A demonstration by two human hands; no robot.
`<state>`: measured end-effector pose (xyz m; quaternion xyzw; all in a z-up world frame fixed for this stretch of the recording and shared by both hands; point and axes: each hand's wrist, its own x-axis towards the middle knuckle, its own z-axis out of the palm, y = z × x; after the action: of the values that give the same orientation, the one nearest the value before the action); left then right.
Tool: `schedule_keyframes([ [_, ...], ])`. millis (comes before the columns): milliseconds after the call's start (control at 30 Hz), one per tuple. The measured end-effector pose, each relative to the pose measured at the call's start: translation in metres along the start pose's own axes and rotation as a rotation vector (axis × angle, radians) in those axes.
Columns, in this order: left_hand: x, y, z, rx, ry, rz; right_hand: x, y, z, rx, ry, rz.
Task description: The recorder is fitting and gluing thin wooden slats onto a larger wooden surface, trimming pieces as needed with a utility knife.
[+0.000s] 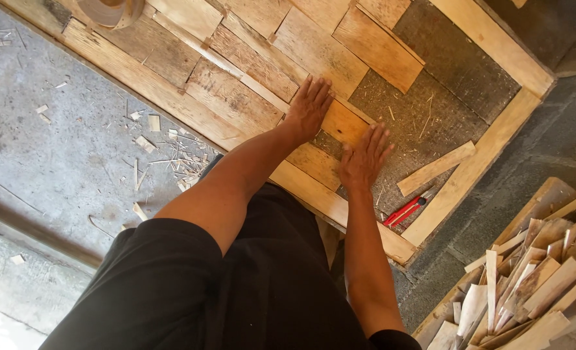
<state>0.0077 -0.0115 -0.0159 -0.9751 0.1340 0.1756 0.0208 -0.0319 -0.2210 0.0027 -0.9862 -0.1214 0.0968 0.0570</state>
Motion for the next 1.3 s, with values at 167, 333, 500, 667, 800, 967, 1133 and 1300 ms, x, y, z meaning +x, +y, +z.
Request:
schedule_keyframes([
  [167,-0.013,-0.002,-0.023,0.040,-0.042,0.007,-0.014,0.011,0.000,0.020,-0.020,0.089],
  [333,-0.017,-0.001,-0.027,0.050,-0.027,0.005,-0.028,0.021,0.003,0.076,0.058,0.116],
  [500,-0.009,0.000,-0.013,0.051,-0.015,0.001,-0.038,0.032,0.005,0.105,0.123,0.154],
  [667,-0.011,0.000,-0.016,0.053,0.003,0.007,-0.050,0.044,-0.006,0.098,0.155,0.249],
  [800,-0.016,-0.003,-0.027,0.042,-0.016,0.015,-0.060,0.055,-0.018,0.111,0.179,0.362],
  [967,0.002,-0.001,0.004,0.001,0.042,0.010,-0.080,0.073,-0.025,0.085,0.252,0.432],
  [1133,-0.029,0.008,0.002,0.033,0.107,0.032,-0.099,0.095,-0.020,0.016,0.351,0.487],
  [1300,-0.079,0.006,0.039,-0.509,0.461,0.099,-0.109,0.093,-0.029,-0.002,0.280,0.649],
])
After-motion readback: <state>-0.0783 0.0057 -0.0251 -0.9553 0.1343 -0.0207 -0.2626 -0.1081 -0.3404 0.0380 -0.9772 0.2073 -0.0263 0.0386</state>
